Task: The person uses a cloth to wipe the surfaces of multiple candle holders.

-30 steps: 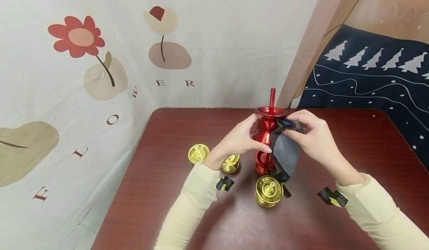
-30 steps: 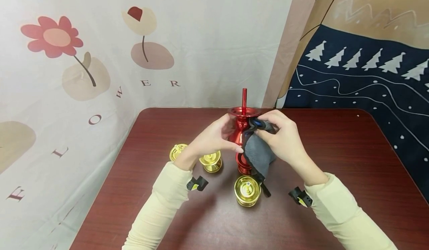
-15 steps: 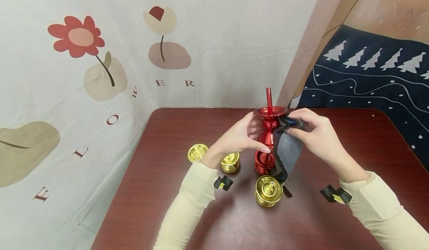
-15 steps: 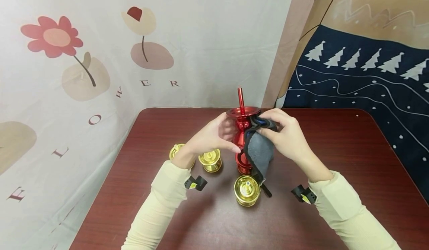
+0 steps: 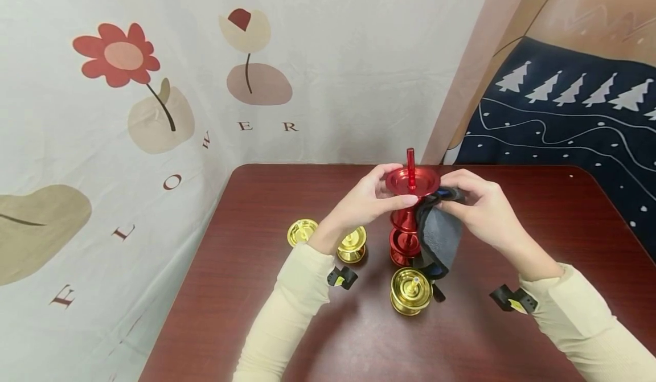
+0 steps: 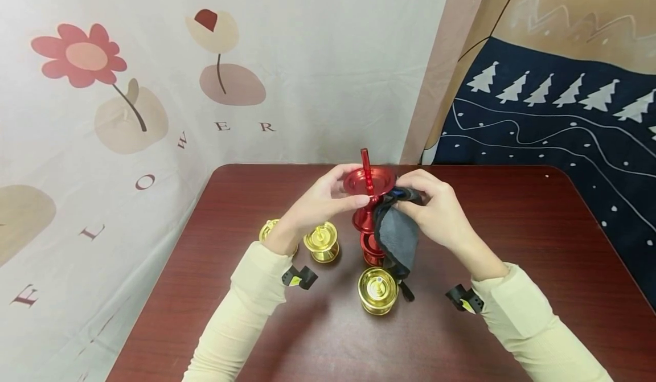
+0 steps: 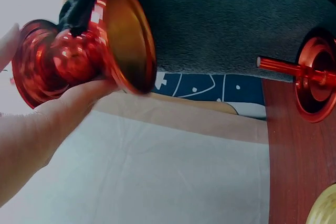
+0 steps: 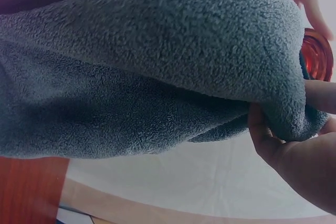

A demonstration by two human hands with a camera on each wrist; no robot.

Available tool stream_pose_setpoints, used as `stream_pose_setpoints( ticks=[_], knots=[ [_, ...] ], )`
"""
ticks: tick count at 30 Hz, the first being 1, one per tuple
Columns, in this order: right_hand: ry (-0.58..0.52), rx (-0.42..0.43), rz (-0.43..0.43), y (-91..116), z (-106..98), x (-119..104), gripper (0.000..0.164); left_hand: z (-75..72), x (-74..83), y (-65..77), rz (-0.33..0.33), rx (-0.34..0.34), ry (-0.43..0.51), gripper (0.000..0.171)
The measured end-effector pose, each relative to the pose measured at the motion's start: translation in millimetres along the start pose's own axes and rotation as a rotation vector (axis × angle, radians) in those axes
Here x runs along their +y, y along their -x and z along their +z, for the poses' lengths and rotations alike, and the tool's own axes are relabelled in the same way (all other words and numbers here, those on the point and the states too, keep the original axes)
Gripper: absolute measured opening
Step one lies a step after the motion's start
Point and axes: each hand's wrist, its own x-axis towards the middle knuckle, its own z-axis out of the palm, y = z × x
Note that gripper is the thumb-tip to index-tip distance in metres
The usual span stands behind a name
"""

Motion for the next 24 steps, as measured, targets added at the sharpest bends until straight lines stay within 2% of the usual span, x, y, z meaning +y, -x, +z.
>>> stream_pose_setpoints(
  ticks=[5,9,12,20,24],
  knots=[
    [0.027,-0.018,0.000,0,-3,2,0.027,-1.4,3.9,-0.5,0.061,0.013,-0.005,0.060],
    [0.045,-0.032,0.023,0,-10,3,0.027,-2.6,3.5,-2.2,0.095,0.058,-0.045,0.061],
    [0.066,-0.039,0.063,1,-19,6,0.025,-4.8,-0.6,-4.4,0.070,0.106,-0.057,0.063],
    [0.115,-0.048,0.217,6,-46,22,0.022,-10.4,-20.5,-14.7,-0.049,0.229,-0.104,0.069],
    [0.146,-0.067,0.250,12,-54,34,0.022,-8.7,-33.8,-21.9,-0.064,0.270,-0.128,0.071]
  ],
)
